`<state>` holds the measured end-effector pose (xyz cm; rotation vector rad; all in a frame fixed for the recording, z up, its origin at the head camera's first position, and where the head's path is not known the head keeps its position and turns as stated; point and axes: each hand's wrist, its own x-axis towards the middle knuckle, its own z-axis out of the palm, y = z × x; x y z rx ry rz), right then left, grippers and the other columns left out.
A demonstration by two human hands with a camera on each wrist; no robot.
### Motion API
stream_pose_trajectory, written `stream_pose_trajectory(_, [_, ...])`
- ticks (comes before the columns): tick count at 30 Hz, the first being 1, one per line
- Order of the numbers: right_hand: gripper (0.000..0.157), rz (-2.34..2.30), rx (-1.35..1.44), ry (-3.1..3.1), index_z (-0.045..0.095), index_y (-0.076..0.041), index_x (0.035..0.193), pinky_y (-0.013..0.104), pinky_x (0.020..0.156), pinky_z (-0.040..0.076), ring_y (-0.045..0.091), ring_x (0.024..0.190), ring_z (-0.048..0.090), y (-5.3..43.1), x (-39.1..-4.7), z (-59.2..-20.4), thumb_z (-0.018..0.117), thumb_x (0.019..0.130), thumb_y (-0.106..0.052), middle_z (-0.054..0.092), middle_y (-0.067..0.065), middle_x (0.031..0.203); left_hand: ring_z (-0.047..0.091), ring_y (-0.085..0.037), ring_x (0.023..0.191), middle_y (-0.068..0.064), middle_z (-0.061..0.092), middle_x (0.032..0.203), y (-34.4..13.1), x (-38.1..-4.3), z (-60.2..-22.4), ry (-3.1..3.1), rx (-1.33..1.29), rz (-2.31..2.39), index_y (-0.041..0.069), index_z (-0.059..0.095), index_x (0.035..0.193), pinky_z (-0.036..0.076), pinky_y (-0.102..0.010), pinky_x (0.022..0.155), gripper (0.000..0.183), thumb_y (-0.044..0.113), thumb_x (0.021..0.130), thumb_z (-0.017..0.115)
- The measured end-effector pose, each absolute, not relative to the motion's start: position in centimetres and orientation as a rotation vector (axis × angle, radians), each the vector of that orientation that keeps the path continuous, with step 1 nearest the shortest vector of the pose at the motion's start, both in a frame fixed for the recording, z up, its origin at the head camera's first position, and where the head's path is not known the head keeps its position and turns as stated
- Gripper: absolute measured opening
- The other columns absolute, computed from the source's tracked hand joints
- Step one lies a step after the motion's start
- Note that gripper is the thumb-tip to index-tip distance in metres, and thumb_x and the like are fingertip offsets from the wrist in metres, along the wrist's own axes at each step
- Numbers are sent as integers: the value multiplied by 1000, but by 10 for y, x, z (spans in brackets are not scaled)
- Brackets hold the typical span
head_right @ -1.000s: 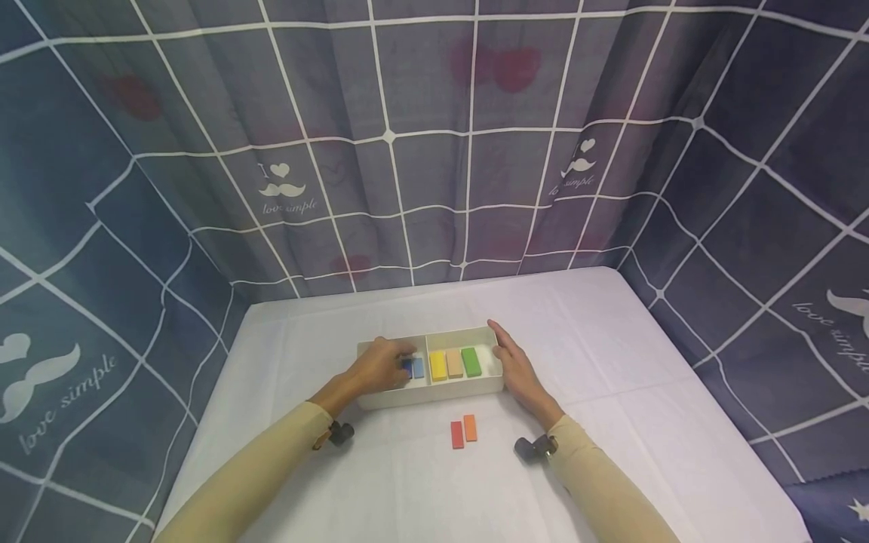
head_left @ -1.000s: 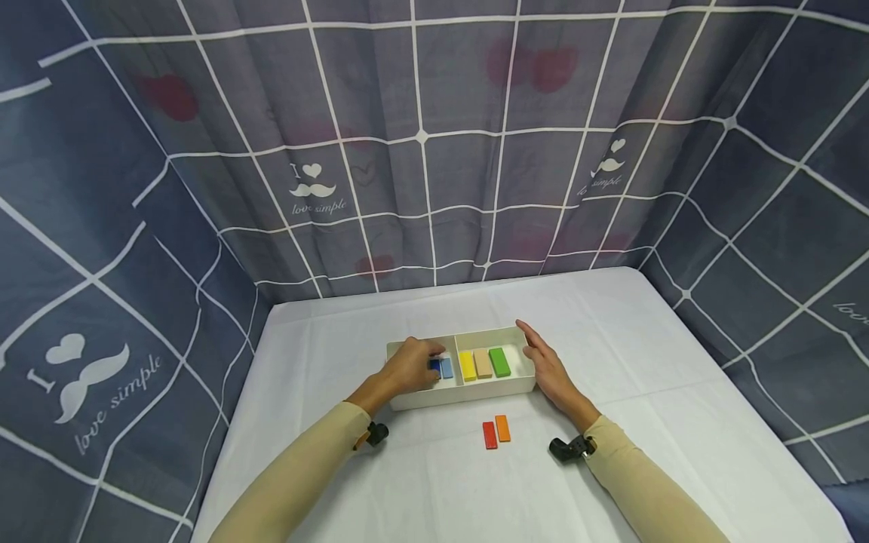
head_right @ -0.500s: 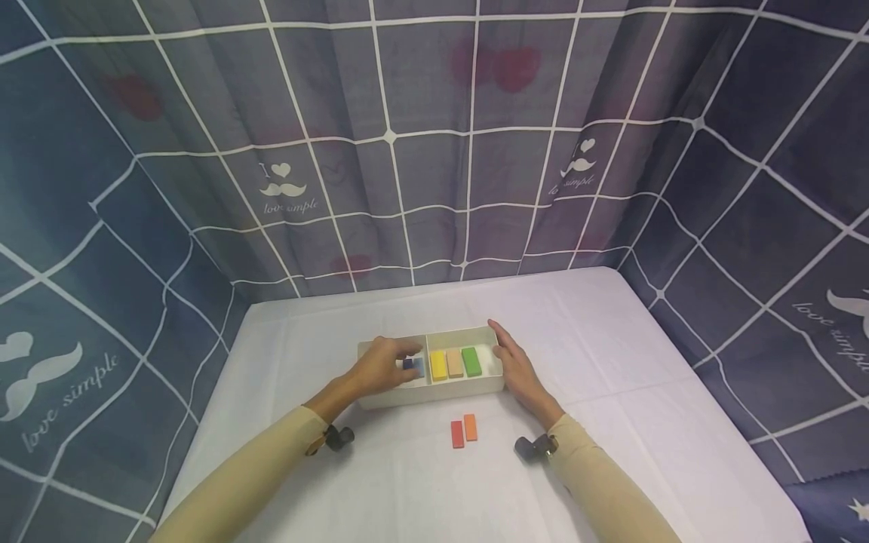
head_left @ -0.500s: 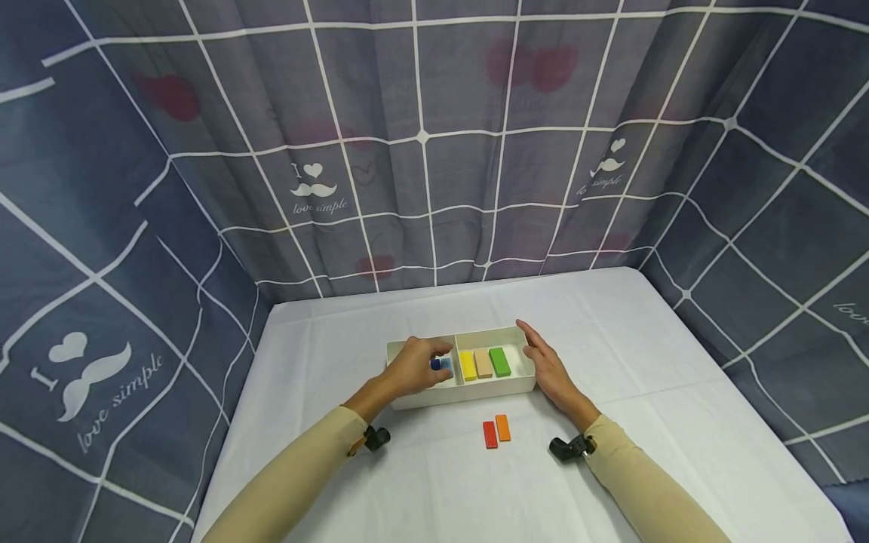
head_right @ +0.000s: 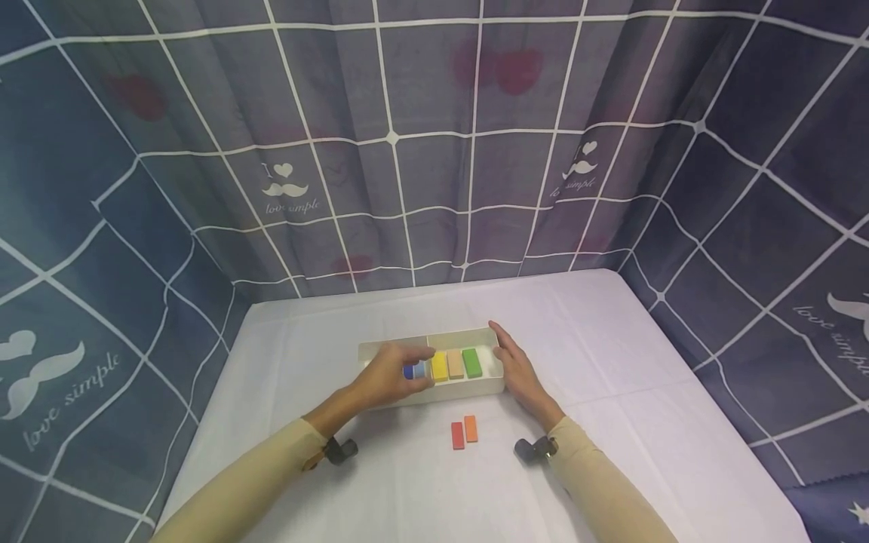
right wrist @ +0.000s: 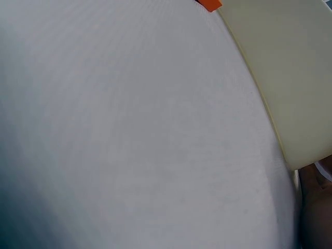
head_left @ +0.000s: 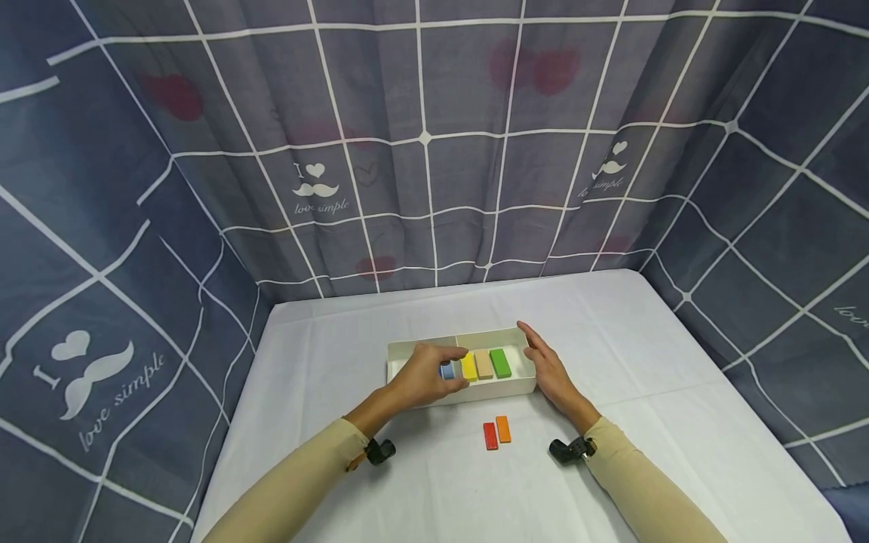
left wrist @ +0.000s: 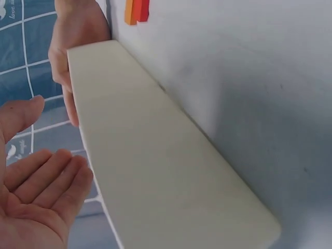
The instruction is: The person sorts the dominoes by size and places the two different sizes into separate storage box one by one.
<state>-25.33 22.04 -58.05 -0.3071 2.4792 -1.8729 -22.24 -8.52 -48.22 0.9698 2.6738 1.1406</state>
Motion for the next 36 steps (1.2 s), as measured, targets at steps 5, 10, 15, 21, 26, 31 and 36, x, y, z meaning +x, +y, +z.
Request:
stream_pose_trajectory(5, [58, -1890, -315, 2469, 35, -16, 173, 59, 138, 11, 40, 170, 18, 220, -254, -581, 37, 116, -10, 24, 15, 182, 75, -42, 123, -21, 72, 142, -80, -212, -478, 2640, 951, 1196, -2, 71, 142, 62, -54, 104, 54, 13, 93, 89])
stream_pose_trajectory(10, [58, -1893, -322, 2467, 34, -14, 173, 58, 138, 11, 39, 170, 16, 220, -254, -581, 37, 116, -9, 24, 15, 182, 75, -41, 124, -18, 74, 141, -76, -202, -477, 2633, 971, 1215, 0, 71, 142, 62, -52, 105, 55, 14, 93, 89])
stream_pose_trajectory(15, [57, -1889, -315, 2471, 35, -16, 173, 58, 138, 11, 39, 170, 17, 220, -254, -582, 37, 116, -10, 24, 15, 182, 76, -36, 125, -13, 75, 141, -75, -193, -478, 2657, 1013, 1190, 2, 71, 143, 62, -44, 106, 54, 15, 94, 89])
stream_pose_trajectory(21, [57, -1881, -307, 2485, 34, -18, 173, 59, 138, 12, 41, 169, 19, 221, -256, -585, 36, 116, -11, 25, 14, 182, 76, -35, 124, -13, 75, 141, -74, -184, -482, 2656, 1047, 1217, 2, 72, 142, 62, -40, 106, 54, 14, 93, 90])
stream_pose_trajectory(26, [58, -1875, -321, 2496, 34, -20, 174, 59, 138, 14, 39, 169, 20, 221, -256, -586, 36, 116, -12, 27, 14, 181, 77, -34, 123, -14, 74, 142, -72, -176, -489, 2617, 1066, 1253, 0, 71, 143, 62, -44, 105, 54, 12, 93, 89])
stream_pose_trajectory(31, [58, -1870, -334, 2496, 34, -20, 174, 61, 138, 12, 38, 170, 18, 222, -256, -586, 36, 116, -12, 27, 13, 181, 77, -35, 121, -16, 75, 140, -68, -170, -500, 2598, 1082, 1284, -4, 71, 140, 63, -44, 104, 54, 7, 91, 89])
stream_pose_trajectory(36, [58, -1867, -338, 2494, 34, -20, 174, 60, 138, 11, 35, 171, 16, 222, -256, -586, 36, 116, -12, 26, 12, 182, 77, -33, 122, -16, 77, 137, -64, -165, -510, 2617, 1086, 1282, -5, 73, 137, 62, -36, 105, 51, 7, 90, 89])
